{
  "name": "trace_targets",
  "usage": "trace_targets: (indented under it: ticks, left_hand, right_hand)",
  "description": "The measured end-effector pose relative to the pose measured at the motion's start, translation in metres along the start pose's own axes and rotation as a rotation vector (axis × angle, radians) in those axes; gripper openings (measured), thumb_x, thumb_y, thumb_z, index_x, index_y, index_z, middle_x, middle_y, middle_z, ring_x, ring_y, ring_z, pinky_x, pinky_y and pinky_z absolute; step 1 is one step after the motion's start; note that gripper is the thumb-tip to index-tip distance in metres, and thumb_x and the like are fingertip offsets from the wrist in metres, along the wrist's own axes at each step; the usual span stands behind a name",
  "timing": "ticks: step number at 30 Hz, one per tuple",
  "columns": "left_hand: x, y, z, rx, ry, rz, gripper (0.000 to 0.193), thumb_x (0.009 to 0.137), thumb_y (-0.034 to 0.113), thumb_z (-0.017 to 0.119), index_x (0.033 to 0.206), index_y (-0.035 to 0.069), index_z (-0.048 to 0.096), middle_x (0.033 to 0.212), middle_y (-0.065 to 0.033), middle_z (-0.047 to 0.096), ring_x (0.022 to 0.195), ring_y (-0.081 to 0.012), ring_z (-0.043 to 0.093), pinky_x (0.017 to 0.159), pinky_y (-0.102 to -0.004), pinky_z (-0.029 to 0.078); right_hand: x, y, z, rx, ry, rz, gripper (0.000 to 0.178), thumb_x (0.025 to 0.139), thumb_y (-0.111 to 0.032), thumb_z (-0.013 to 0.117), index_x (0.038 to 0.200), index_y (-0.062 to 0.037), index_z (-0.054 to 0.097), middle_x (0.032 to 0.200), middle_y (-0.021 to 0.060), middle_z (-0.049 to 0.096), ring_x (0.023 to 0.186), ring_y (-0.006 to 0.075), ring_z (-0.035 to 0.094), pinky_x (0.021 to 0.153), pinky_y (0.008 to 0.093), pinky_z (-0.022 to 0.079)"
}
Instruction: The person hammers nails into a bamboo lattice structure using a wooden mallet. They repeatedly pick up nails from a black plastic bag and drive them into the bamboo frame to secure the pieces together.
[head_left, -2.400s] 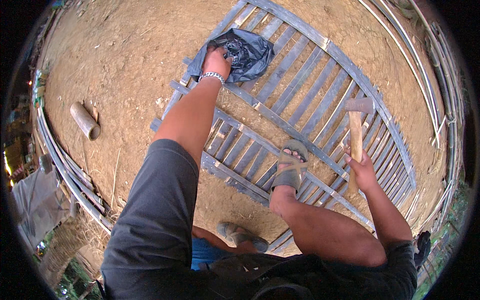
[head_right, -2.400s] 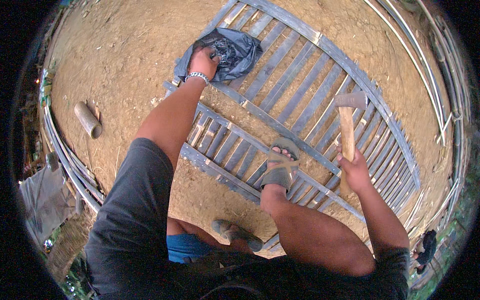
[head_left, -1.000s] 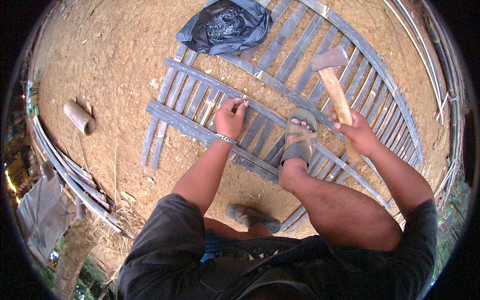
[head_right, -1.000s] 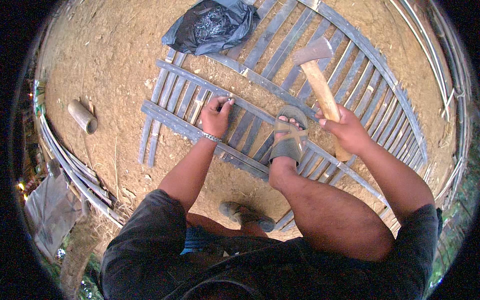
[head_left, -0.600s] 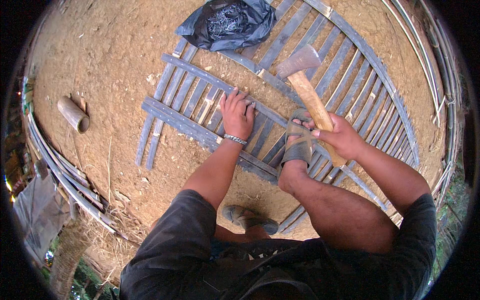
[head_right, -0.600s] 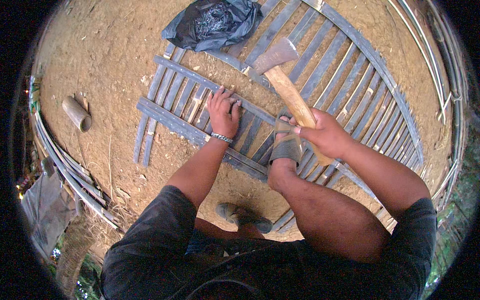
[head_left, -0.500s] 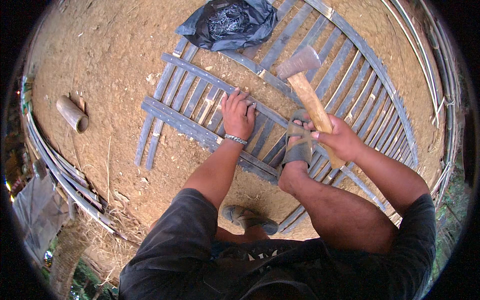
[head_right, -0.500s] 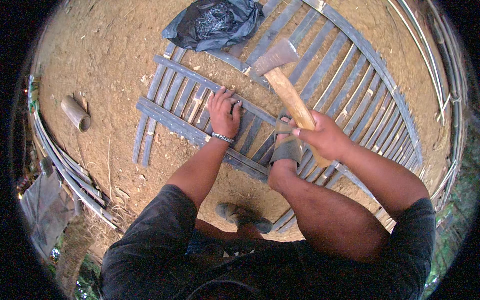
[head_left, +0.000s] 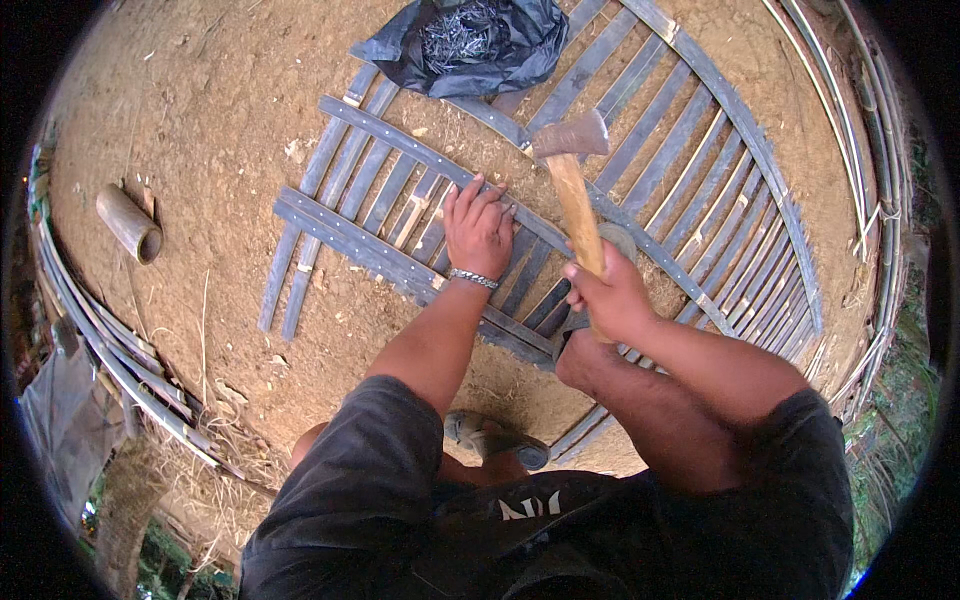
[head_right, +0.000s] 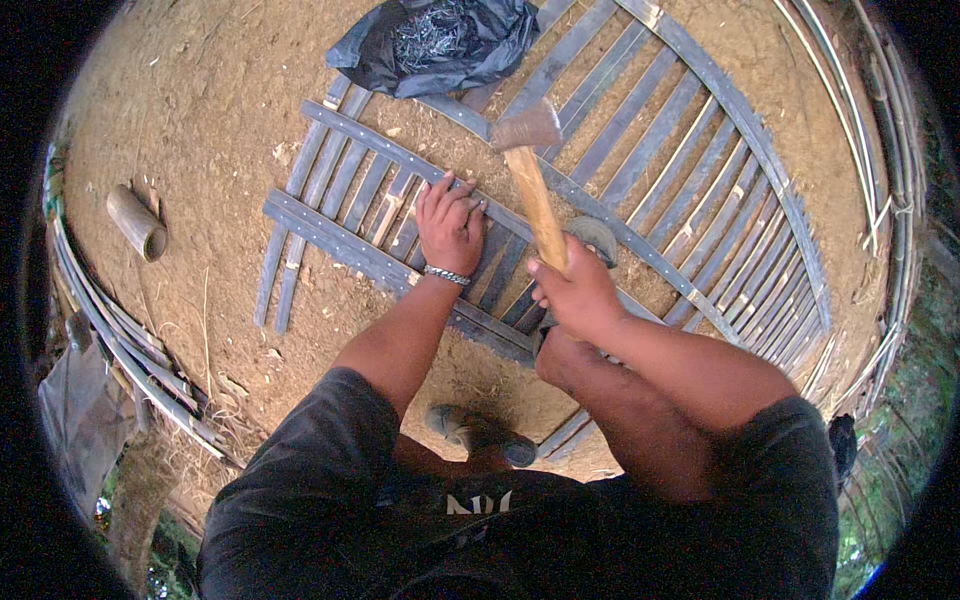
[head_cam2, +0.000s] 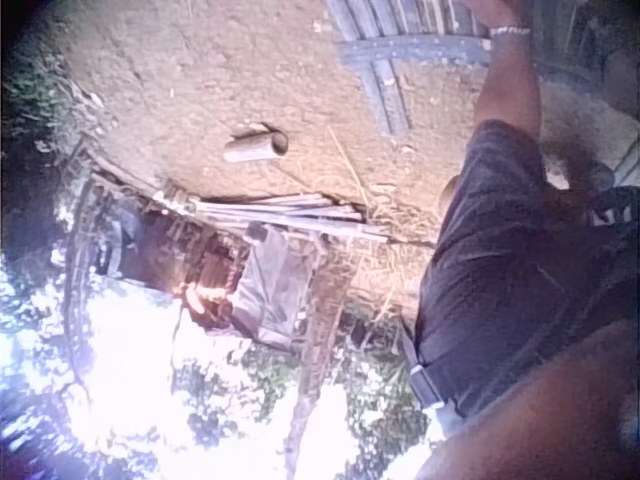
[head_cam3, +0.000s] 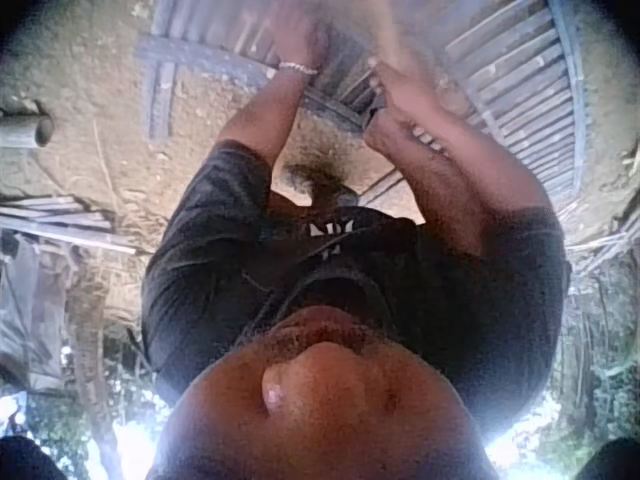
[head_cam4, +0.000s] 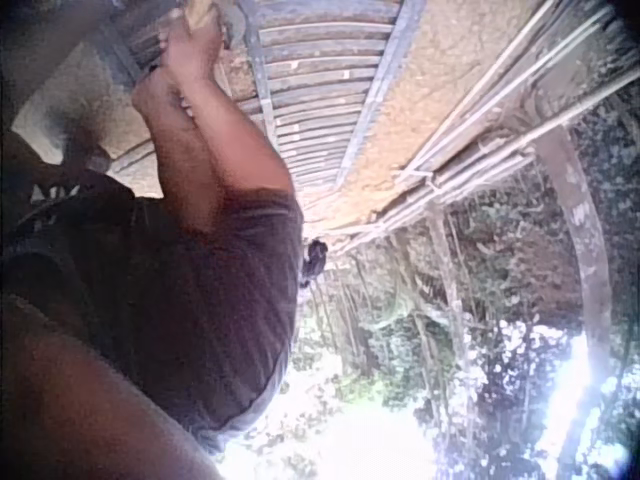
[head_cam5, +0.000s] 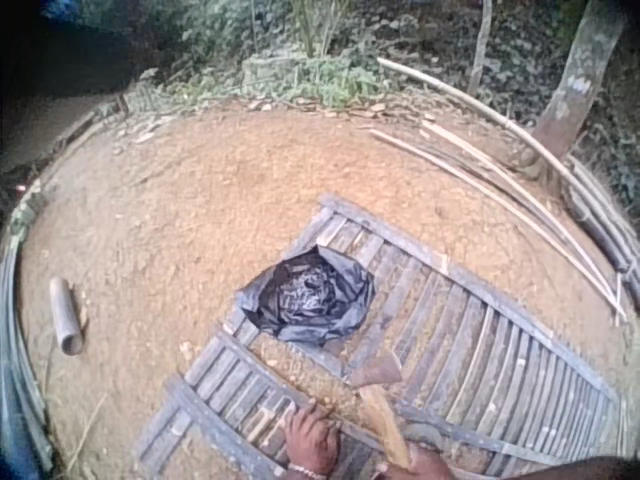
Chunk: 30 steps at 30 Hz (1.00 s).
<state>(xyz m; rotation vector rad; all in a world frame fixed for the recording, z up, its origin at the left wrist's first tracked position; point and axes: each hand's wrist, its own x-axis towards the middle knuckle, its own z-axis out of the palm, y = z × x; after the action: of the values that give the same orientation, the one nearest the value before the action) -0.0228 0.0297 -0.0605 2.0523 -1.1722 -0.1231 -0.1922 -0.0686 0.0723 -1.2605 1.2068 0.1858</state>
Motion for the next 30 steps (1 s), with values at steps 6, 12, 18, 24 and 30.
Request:
trace_targets:
  ticks: [6,12,18,24,30]
  left_hand:
    - [-0.002,-0.004,-0.001,0.022,-0.001,-0.009,0.013,0.079,0.008,0.072,0.09,0.01,0.066,0.116,0.0,0.07,0.129,-0.0269,0.055,0.114,-0.0509,0.033]
    - [0.0,0.0,0.003,-0.005,0.033,0.025,0.012,0.079,0.007,0.071,0.089,0.01,0.065,0.115,-0.0012,0.072,0.129,-0.0282,0.057,0.113,-0.0506,0.035]
    - [-0.001,-0.002,0.001,-0.001,0.013,-0.006,0.012,0.078,0.007,0.071,0.088,0.01,0.064,0.114,-0.0014,0.072,0.13,-0.0271,0.056,0.113,-0.0502,0.035]
    - [0.0,-0.002,0.0,-0.009,-0.002,-0.008,0.012,0.079,0.009,0.069,0.091,0.01,0.068,0.115,-0.0005,0.071,0.13,-0.0255,0.056,0.116,-0.0485,0.031]
    - [0.0,-0.002,0.001,0.01,0.002,0.002,0.011,0.08,0.009,0.072,0.089,0.01,0.066,0.114,-0.0022,0.072,0.129,-0.027,0.057,0.114,-0.0501,0.034]
  right_hand:
    - [-0.012,0.019,0.076,-0.106,0.265,-0.233,0.05,0.098,-0.021,0.06,0.137,0.005,0.045,0.117,0.0317,0.061,0.11,0.0464,0.063,0.095,0.0477,0.048]
    - [-0.036,0.065,0.103,-0.182,0.268,-0.288,0.053,0.101,-0.018,0.053,0.145,0.0067,0.037,0.127,0.0353,0.057,0.12,0.0501,0.057,0.101,0.0484,0.046]
    - [-0.025,0.055,0.097,-0.239,0.297,-0.362,0.054,0.101,-0.017,0.05,0.147,0.0064,0.033,0.128,0.0367,0.055,0.121,0.0514,0.056,0.101,0.0499,0.046]
    - [-0.017,0.061,0.093,-0.263,0.306,-0.302,0.053,0.101,-0.017,0.051,0.146,0.0055,0.035,0.128,0.0376,0.055,0.119,0.0517,0.057,0.1,0.0511,0.047]
    - [-0.017,0.062,0.096,-0.292,0.217,-0.144,0.054,0.101,-0.018,0.052,0.145,0.0078,0.035,0.129,0.037,0.055,0.122,0.0508,0.056,0.103,0.0498,0.045]
